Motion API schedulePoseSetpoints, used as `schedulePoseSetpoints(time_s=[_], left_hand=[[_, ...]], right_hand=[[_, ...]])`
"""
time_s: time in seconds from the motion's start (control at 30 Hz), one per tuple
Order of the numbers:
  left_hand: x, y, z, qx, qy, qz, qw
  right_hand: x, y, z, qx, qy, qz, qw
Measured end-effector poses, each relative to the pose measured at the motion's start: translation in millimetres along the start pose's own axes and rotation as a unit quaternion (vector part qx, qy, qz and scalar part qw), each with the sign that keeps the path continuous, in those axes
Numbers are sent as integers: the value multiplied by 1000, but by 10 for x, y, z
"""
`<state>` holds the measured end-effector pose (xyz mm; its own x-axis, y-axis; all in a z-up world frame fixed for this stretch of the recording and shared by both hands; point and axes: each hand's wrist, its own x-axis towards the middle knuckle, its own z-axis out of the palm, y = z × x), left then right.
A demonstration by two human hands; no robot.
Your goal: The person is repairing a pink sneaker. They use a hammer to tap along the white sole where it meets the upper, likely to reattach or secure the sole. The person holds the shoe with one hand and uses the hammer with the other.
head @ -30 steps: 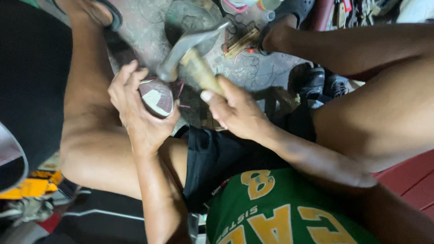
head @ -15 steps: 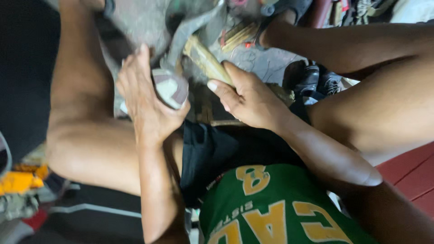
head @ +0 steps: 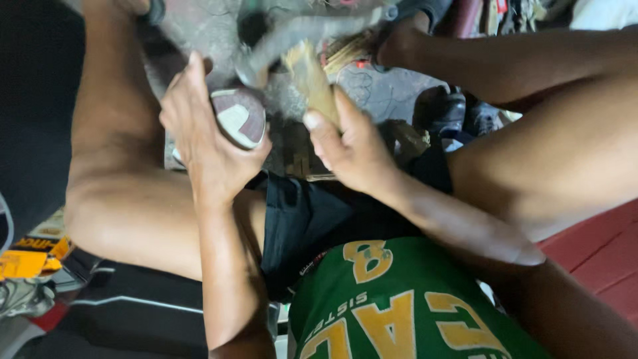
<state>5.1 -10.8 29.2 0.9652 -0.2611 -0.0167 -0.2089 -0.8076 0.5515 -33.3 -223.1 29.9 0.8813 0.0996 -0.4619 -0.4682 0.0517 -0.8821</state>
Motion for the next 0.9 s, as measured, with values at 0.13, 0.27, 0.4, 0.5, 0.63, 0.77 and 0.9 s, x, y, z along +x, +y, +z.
schedulePoseSetpoints(time_s=[0.13, 0.27, 0.4, 0.5, 0.63, 0.77, 0.9], left_hand=[[107, 23, -42, -8, 9, -8, 1000], [86, -44, -28, -10, 36, -6, 999], [97, -68, 12, 12, 46, 2, 999], [99, -38, 25, -3, 42, 12, 999], [33, -71, 17, -6, 62, 1, 998], [55, -96, 75, 0, 62, 6, 998], [96, -70, 88, 5, 64, 12, 998]], right_hand=[[46, -37, -53, -102, -20, -3, 995], [-110, -294, -276, 40, 14, -82, 996], [-63, -222, -146, 98, 91, -184, 974], [74, -197, 67, -319, 44, -226, 919], [-31, -442, -91, -173, -34, -33, 984], [-171, -421, 1, -34, 55, -81, 995], [114, -230, 47, -341, 31, -114, 933]])
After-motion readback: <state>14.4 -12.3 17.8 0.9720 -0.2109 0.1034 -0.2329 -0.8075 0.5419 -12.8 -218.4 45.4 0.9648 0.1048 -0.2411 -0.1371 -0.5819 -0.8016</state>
